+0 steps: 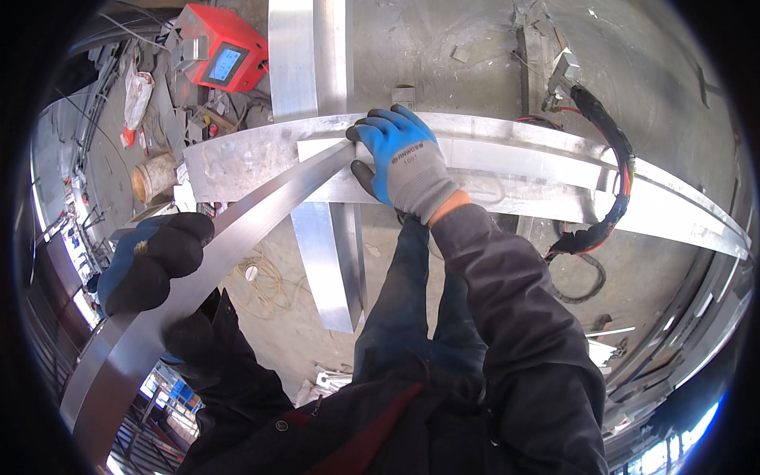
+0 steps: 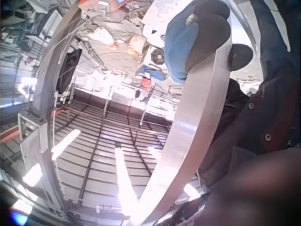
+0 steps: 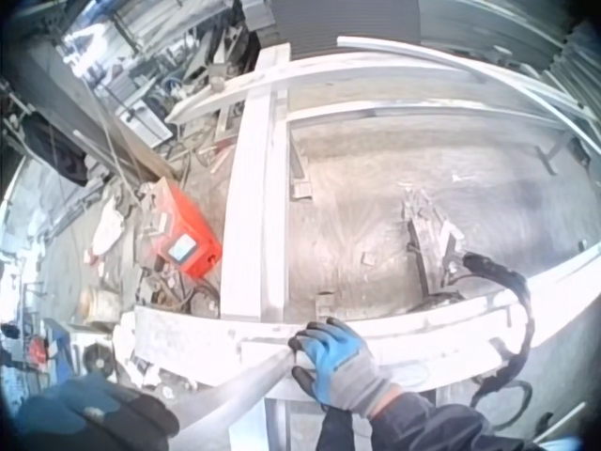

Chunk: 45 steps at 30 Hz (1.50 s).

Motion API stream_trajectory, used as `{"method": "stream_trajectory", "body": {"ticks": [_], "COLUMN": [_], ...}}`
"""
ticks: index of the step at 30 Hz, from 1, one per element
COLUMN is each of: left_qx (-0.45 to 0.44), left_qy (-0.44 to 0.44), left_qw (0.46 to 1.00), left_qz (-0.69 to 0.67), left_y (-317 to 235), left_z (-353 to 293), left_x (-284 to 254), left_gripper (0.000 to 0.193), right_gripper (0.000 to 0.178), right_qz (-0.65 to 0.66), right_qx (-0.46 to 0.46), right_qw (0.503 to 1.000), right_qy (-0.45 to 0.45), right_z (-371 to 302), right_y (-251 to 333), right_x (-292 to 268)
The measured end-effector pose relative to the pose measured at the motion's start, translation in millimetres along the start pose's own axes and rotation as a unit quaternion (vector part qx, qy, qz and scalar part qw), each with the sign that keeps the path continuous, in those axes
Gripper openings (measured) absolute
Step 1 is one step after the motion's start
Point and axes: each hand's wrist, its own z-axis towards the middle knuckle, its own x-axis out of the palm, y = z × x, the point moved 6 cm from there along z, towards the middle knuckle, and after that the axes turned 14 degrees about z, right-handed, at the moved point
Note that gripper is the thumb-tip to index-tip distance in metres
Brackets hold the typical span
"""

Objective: The person aligns two aluminum extrusions into a T-joint, then uses a welding torch to tack-weld the joint. After welding, the person moves to a nearby table and uses a calculator, then returns to the frame.

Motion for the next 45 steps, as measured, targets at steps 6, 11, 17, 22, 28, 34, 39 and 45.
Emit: {"method": "stream_trajectory", "body": {"ticks": [6, 11, 17, 22, 28, 34, 39, 45], "left_qx": [-0.028, -0.023, -0.033, 0.0, -0.013, -0.124, -0.111, -0.08], "left_qy": [0.086, 0.178, 0.236, 0.192, 0.13, 0.091, 0.106, 0.119], "left_qw": [0.996, 0.983, 0.969, 0.979, 0.991, 0.988, 0.988, 0.99], "left_qz": [-0.002, -0.037, -0.066, -0.072, -0.037, 0.003, 0.013, -0.004], "left_y": [0.0, 0.0, 2.3, 4.2, 1.2, -9.1, -9.3, -3.3], "left_z": [11.9, 21.5, 26.2, 20.0, 20.3, 18.5, 16.0, 16.4], "left_x": [5.1, 5.6, 4.4, 1.6, 6.9, 7.2, 4.0, 6.5], "left_gripper": [0.05, 0.046, 0.044, 0.049, 0.048, 0.028, 0.027, 0.038], "right_gripper": [0.043, 0.039, 0.038, 0.038, 0.032, 0.029, 0.028, 0.029], "right_qz": [-0.02, -0.019, -0.019, -0.021, -0.032, -0.032, -0.029, -0.022], "right_qx": [-0.01, -0.017, -0.017, -0.012, 0.022, 0.025, 0.016, 0.008], "right_qw": [1.0, 1.0, 1.0, 1.0, 0.999, 0.999, 0.999, 1.0], "right_qy": [-0.013, -0.015, -0.017, -0.014, 0.012, 0.004, -0.005, -0.009], "right_z": [0.2, 1.1, 2.0, 2.8, 2.8, 4.4, 4.9, 3.1], "right_y": [0.6, -1.5, -2.6, -1.8, -4.8, -2.9, -2.3, -5.9], "right_x": [0.1, 3.3, 5.2, 4.7, 8.4, 7.1, 5.9, 7.3]}}
